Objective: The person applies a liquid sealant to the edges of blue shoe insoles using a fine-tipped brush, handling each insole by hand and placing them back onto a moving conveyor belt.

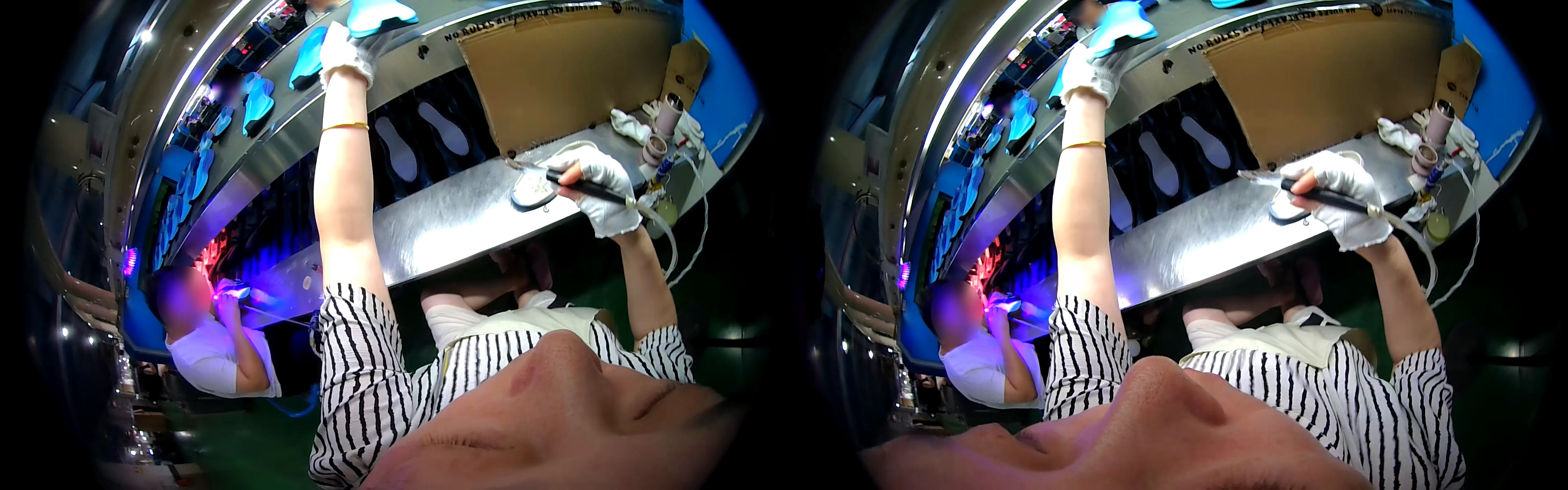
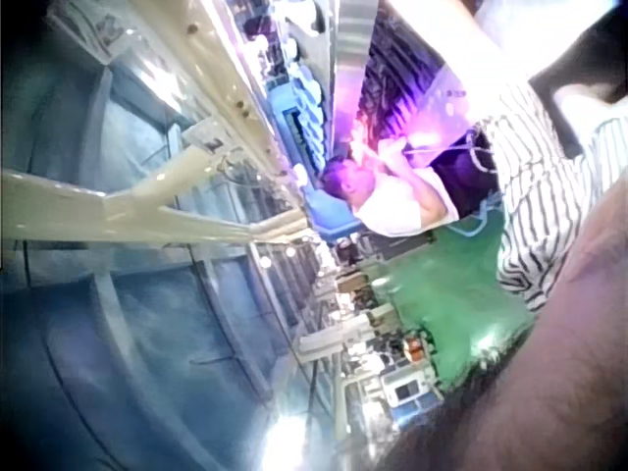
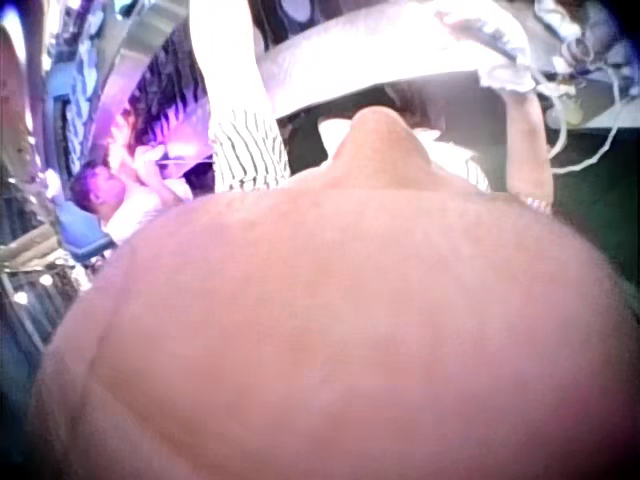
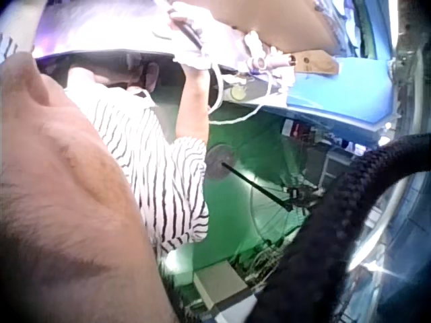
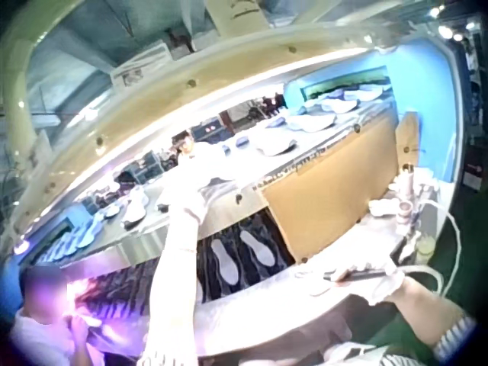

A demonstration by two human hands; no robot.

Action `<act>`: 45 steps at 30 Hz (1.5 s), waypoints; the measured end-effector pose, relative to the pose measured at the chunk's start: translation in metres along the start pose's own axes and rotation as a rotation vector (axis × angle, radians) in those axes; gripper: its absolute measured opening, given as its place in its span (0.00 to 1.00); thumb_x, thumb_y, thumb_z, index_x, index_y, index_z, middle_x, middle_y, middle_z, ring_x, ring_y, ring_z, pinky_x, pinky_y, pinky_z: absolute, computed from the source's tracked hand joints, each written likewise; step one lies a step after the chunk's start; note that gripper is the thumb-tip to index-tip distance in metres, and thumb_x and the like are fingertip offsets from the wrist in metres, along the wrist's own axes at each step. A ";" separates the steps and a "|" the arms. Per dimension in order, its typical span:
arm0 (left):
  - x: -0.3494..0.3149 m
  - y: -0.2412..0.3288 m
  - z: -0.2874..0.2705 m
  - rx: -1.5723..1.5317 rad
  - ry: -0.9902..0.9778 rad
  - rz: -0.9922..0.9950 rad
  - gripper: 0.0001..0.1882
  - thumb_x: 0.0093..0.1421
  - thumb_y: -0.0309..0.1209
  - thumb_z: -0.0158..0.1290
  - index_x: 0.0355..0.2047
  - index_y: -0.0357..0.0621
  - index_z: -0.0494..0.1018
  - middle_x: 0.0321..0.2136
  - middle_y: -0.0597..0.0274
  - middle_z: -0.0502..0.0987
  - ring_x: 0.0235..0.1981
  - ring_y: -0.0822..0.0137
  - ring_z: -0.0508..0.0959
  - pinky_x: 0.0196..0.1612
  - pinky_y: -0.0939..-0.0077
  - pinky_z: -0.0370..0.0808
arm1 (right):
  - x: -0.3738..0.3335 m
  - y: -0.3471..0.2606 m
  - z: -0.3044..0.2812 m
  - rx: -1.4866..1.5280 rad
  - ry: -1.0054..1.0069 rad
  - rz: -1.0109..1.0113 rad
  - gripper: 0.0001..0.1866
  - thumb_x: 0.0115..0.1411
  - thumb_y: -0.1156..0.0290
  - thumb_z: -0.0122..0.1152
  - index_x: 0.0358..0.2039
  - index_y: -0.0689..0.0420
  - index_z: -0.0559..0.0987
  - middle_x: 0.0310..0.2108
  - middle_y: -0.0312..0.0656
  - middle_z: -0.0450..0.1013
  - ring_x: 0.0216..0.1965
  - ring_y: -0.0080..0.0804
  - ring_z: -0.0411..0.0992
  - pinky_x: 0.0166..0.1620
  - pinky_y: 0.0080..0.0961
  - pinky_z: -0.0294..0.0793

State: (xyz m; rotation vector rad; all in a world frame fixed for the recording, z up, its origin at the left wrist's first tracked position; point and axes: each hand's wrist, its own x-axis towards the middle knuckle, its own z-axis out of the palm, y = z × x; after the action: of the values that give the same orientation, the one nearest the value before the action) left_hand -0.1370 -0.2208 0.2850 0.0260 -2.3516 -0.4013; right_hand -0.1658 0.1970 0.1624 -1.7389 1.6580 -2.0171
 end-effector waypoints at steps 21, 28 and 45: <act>-0.111 0.065 -0.073 0.340 0.445 -0.050 0.15 0.48 0.34 0.62 0.33 0.40 0.73 0.30 0.57 0.73 0.32 0.64 0.74 0.40 0.71 0.71 | -0.027 0.035 0.015 0.094 -0.069 0.368 0.09 0.46 0.83 0.63 0.27 0.61 0.73 0.27 0.36 0.71 0.29 0.22 0.68 0.34 0.18 0.68; -0.160 0.155 -0.101 -0.772 0.955 -0.043 0.22 0.58 0.46 0.50 0.39 0.36 0.73 0.36 0.51 0.75 0.38 0.60 0.76 0.42 0.66 0.76 | -0.037 0.053 0.017 0.221 0.003 0.492 0.09 0.50 0.80 0.61 0.32 0.61 0.71 0.28 0.35 0.72 0.30 0.19 0.69 0.37 0.17 0.69; -0.317 0.188 0.059 -2.423 0.148 -0.631 0.52 0.47 0.72 0.36 0.60 0.43 0.50 0.55 0.40 0.60 0.54 0.40 0.63 0.55 0.32 0.55 | -0.033 0.015 0.066 0.311 -0.172 0.521 0.07 0.50 0.78 0.61 0.29 0.59 0.71 0.22 0.34 0.70 0.24 0.18 0.68 0.29 0.15 0.68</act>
State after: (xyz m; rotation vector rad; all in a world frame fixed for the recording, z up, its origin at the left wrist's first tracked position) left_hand 0.0716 0.0167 0.0872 -0.3116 -0.3431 -2.8267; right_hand -0.1152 0.1652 0.1176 -1.1856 1.4511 -1.7142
